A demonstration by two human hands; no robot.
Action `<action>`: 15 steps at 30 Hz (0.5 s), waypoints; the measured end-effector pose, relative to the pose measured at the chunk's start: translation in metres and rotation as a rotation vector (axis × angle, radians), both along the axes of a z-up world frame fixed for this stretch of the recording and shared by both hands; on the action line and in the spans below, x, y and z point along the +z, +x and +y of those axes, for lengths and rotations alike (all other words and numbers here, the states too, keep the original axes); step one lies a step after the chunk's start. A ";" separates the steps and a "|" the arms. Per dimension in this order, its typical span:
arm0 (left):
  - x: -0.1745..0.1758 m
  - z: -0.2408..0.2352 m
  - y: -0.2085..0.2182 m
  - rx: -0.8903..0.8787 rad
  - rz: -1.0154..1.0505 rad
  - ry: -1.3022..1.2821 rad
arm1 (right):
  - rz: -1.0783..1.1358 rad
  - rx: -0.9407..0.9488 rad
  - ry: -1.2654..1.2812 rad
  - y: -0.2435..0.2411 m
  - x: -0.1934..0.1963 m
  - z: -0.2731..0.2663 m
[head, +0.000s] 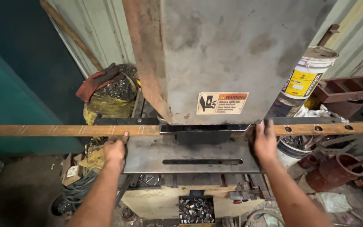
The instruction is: Positioning a long metal bar into an ironworker machine to punch holes.
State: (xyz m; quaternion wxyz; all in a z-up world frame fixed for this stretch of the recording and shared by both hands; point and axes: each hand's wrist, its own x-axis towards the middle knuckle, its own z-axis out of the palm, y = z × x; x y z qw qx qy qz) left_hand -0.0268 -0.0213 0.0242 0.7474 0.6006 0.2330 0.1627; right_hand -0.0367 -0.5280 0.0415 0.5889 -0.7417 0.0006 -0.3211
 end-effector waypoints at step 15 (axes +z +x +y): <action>-0.004 -0.005 0.002 0.056 -0.070 0.074 | 0.174 -0.057 -0.068 -0.012 0.019 0.021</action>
